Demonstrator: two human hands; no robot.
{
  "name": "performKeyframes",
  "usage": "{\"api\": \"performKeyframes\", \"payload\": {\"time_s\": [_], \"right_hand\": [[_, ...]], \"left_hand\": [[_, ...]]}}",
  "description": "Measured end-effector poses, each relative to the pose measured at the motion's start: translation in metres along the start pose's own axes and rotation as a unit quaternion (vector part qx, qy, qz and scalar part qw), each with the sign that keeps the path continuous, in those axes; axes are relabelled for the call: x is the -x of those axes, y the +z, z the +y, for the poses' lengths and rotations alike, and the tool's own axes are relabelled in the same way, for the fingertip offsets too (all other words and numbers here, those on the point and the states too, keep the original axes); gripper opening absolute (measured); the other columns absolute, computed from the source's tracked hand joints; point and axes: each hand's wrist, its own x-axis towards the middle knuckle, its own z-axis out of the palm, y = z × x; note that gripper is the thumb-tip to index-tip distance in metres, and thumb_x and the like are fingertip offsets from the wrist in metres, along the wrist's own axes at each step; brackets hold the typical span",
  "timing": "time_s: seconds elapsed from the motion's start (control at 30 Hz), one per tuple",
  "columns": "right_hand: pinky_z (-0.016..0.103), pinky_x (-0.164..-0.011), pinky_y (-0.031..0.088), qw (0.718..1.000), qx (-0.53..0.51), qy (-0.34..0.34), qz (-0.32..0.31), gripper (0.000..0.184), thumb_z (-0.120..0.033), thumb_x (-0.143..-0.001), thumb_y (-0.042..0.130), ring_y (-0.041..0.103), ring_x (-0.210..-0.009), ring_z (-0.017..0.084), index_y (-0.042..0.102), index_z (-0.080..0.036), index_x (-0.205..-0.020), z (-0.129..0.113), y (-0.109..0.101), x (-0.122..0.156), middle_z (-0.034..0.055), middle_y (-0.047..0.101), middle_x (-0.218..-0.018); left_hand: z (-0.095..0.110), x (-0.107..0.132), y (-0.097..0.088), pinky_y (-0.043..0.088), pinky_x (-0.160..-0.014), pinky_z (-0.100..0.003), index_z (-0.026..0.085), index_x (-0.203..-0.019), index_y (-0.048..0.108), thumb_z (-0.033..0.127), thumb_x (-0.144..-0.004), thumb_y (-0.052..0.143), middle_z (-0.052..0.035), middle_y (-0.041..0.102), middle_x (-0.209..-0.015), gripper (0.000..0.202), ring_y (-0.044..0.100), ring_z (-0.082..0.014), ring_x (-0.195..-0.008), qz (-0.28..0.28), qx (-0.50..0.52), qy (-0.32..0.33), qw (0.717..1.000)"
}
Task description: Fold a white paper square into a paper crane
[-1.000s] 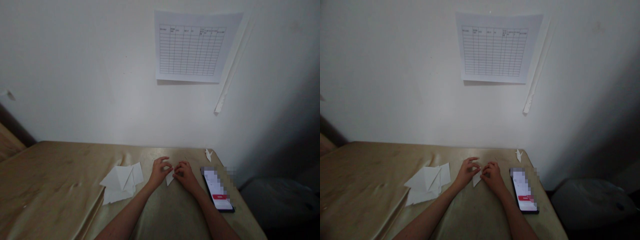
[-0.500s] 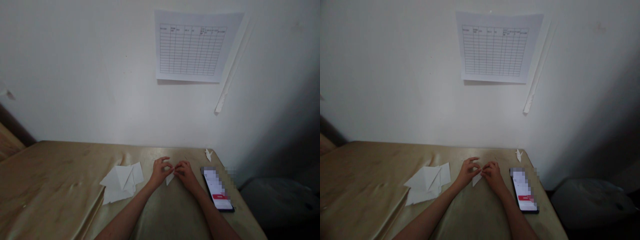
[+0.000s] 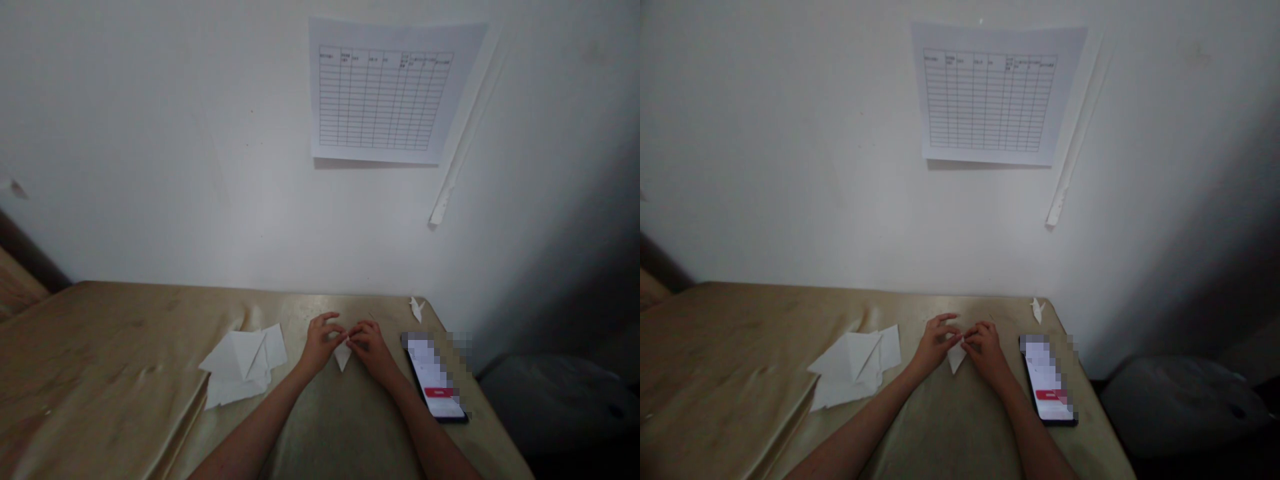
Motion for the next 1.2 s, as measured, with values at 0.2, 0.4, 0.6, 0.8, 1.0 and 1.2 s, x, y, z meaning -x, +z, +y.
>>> {"api": "performKeyframes", "payload": {"time_s": [0.2,0.4,0.6,0.8,1.0,1.2], "right_hand": [[0.045,-0.107,0.035,0.999,0.049,0.000,0.023,0.012,-0.027,-0.089,0.064,0.048,-0.117,0.024,0.074,-0.025,-0.082,-0.001,0.000,0.001,0.0053,0.068,-0.096],[0.044,-0.106,0.035,0.997,0.070,0.002,0.033,0.007,-0.026,-0.087,0.068,0.048,-0.113,0.024,0.074,-0.024,-0.082,-0.004,-0.001,0.001,0.0050,0.066,-0.098],[0.042,-0.101,0.038,0.997,0.072,0.003,0.026,0.006,-0.025,-0.084,0.070,0.047,-0.109,0.023,0.076,-0.026,-0.083,-0.007,-0.003,0.003,0.0054,0.062,-0.099],[0.043,-0.101,0.037,0.996,0.083,0.011,0.037,0.009,-0.031,-0.087,0.069,0.047,-0.108,0.024,0.076,-0.027,-0.083,-0.010,-0.004,0.003,0.0058,0.060,-0.099],[0.046,-0.103,0.037,0.996,0.084,0.016,0.035,0.008,-0.034,-0.085,0.070,0.048,-0.111,0.025,0.076,-0.029,-0.083,-0.005,-0.001,0.002,0.0059,0.061,-0.102],[0.045,-0.103,0.038,0.996,0.071,0.033,0.031,0.007,-0.029,-0.085,0.068,0.049,-0.111,0.025,0.075,-0.027,-0.082,0.000,-0.003,0.003,0.0065,0.061,-0.106]], "left_hand": [[-0.001,0.000,0.002,0.039,-0.107,-0.049,0.028,-0.078,0.077,0.022,-0.077,0.077,-0.0042,0.067,-0.124,0.006,0.056,-0.0258,-0.120,-0.002,-0.008,0.002,1.000],[0.000,0.000,0.001,0.040,-0.106,-0.048,0.027,-0.080,0.076,0.023,-0.078,0.075,-0.0037,0.066,-0.123,0.005,0.056,-0.0247,-0.119,0.000,-0.018,0.012,1.000],[0.003,0.000,-0.001,0.039,-0.107,-0.049,0.029,-0.083,0.076,0.024,-0.078,0.074,-0.0040,0.065,-0.125,0.007,0.055,-0.0254,-0.120,-0.013,-0.029,0.009,0.999],[0.001,0.001,0.000,0.040,-0.106,-0.050,0.029,-0.083,0.077,0.031,-0.078,0.076,-0.0045,0.066,-0.124,0.005,0.055,-0.0262,-0.120,-0.017,-0.036,0.021,0.999],[-0.001,0.001,0.000,0.041,-0.106,-0.051,0.028,-0.078,0.077,0.030,-0.074,0.080,-0.0044,0.065,-0.127,0.006,0.054,-0.0275,-0.121,-0.016,-0.037,0.027,0.999],[-0.001,0.000,0.000,0.041,-0.106,-0.049,0.028,-0.080,0.076,0.027,-0.077,0.077,-0.0038,0.065,-0.126,0.004,0.054,-0.0256,-0.120,-0.005,-0.028,0.017,0.999]]}}
